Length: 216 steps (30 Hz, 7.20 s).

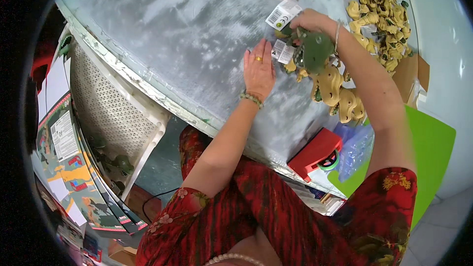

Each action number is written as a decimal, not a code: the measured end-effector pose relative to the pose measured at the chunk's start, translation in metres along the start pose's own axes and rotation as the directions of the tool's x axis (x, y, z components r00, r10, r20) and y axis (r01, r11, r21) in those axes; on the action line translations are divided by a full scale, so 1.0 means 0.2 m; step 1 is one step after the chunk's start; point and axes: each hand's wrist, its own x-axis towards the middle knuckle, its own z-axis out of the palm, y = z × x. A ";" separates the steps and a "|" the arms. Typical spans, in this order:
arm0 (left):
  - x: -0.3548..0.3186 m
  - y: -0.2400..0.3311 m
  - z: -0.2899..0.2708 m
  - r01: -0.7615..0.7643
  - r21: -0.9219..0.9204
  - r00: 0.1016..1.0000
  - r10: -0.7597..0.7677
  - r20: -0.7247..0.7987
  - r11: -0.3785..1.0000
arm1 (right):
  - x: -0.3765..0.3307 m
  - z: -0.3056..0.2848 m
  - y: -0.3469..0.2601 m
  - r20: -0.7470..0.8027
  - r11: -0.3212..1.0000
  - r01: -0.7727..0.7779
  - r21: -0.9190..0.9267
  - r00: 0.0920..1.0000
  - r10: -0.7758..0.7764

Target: Sorting plastic dinosaur toys and assembling cardboard boxes for packaging.

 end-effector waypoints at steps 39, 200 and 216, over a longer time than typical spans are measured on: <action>0.29 0.01 -0.07 0.122 -0.377 0.992 -0.119 0.032 0.918 | 0.07 0.03 0.04 -0.163 0.974 -0.041 -0.225 0.987 0.004; 1.03 -0.02 0.00 -0.029 -0.068 0.621 0.072 0.781 0.997 | -0.08 0.16 0.08 -0.231 0.950 0.282 -0.133 0.924 -0.306; 0.90 0.04 -0.06 -0.362 0.026 0.635 0.226 0.739 0.932 | -0.09 0.21 0.14 -0.305 0.930 0.338 -0.147 0.879 -0.367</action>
